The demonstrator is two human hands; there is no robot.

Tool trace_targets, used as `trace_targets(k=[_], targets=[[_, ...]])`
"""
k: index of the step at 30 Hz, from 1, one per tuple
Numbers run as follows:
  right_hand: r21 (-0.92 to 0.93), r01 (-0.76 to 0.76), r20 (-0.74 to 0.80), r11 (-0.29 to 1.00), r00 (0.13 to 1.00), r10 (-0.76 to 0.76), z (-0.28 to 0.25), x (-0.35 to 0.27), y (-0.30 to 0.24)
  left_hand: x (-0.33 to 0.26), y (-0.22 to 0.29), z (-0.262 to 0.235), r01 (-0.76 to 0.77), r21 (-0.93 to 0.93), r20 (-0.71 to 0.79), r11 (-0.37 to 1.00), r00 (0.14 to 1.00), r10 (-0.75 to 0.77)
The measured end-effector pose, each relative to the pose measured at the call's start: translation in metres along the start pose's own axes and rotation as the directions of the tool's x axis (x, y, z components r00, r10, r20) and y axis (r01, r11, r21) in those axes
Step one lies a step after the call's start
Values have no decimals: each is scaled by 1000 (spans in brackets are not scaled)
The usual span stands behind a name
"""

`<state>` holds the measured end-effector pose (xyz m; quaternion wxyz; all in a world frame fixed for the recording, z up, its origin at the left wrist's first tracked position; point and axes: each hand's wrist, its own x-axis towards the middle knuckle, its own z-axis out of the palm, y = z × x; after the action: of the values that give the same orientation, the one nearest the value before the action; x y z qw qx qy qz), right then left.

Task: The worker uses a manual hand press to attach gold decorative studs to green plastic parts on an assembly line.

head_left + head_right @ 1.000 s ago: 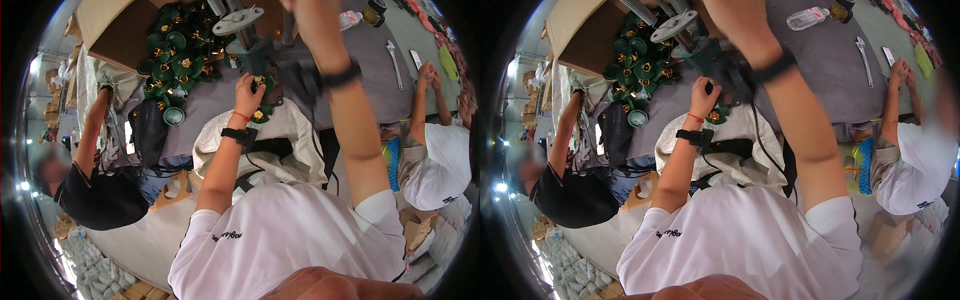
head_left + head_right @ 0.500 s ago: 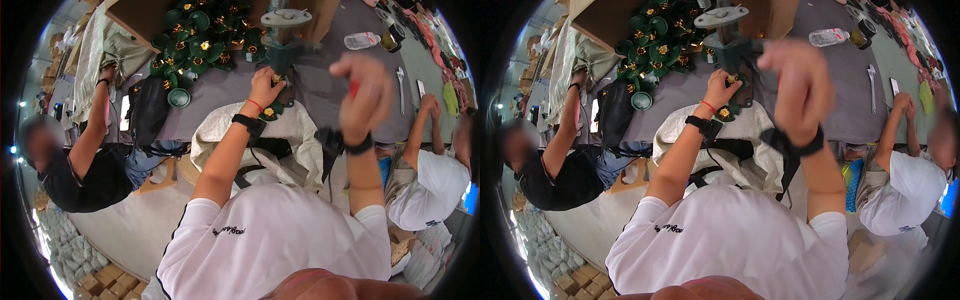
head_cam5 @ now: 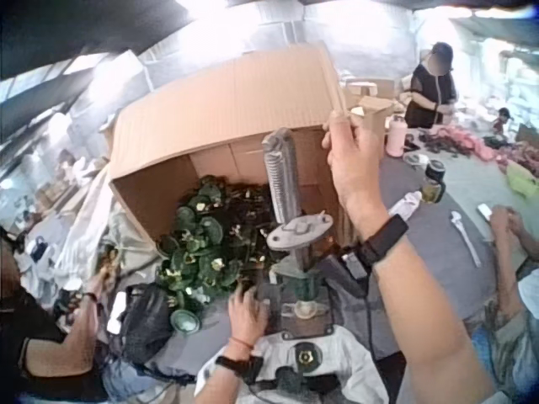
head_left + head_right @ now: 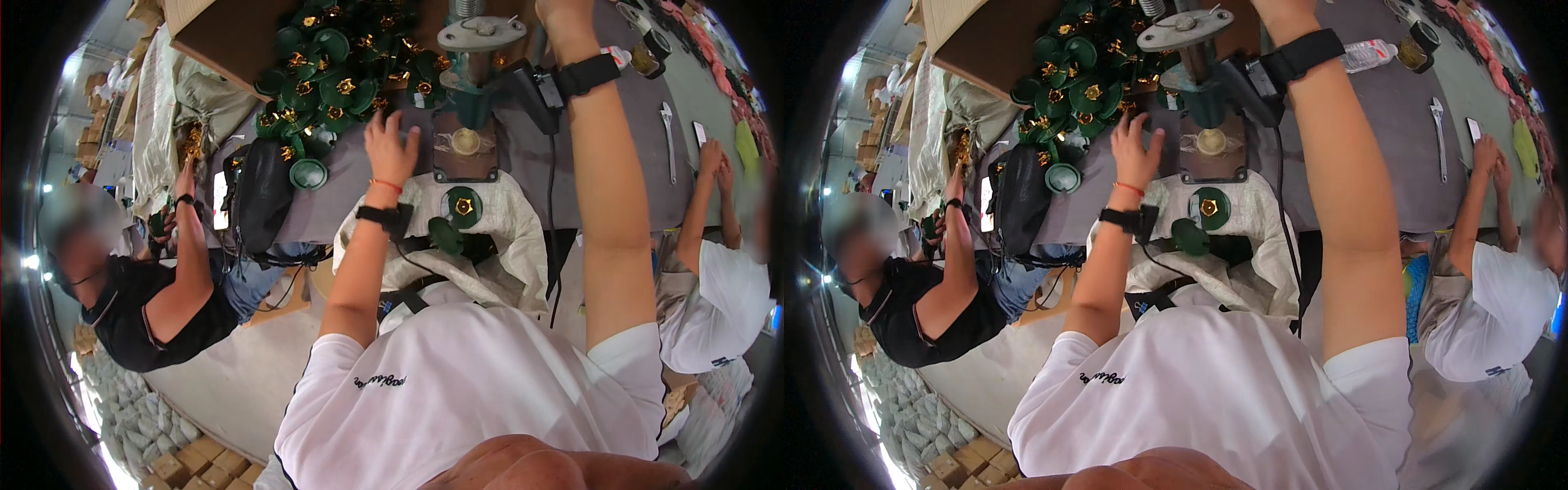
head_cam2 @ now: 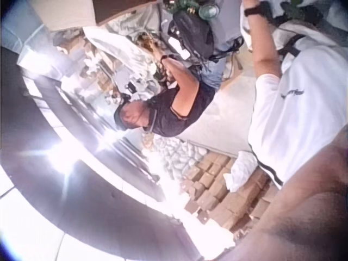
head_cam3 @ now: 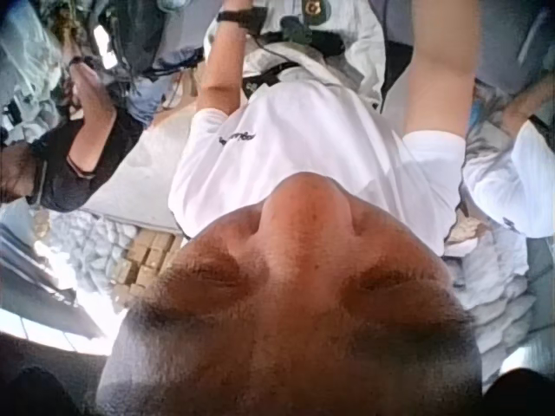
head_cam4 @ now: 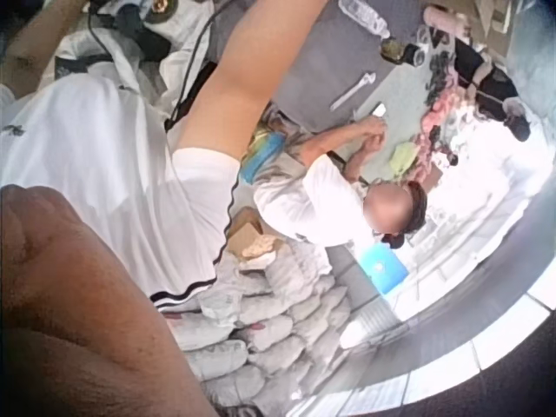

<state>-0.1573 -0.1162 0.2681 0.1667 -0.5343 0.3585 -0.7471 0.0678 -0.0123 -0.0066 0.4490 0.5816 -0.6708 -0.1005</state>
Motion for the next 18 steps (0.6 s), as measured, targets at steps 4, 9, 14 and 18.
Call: trace_targets(k=[4,9,14,18], targets=[[20,-7,-12,1000,1000,7,6,-1,4,17,-32,12,46,570,2,820,998,-58],[-15,60,-6,998,998,-61,-3,6,11,13,-9,10,82,289,81,954,991,-110],[-107,196,-54,975,978,-202,-1,4,9,-23,62,7,-73,-208,215,975,970,118],[-229,218,-28,949,973,-230,-4,-3,-2,-36,64,13,-207,-74,250,976,943,219]])
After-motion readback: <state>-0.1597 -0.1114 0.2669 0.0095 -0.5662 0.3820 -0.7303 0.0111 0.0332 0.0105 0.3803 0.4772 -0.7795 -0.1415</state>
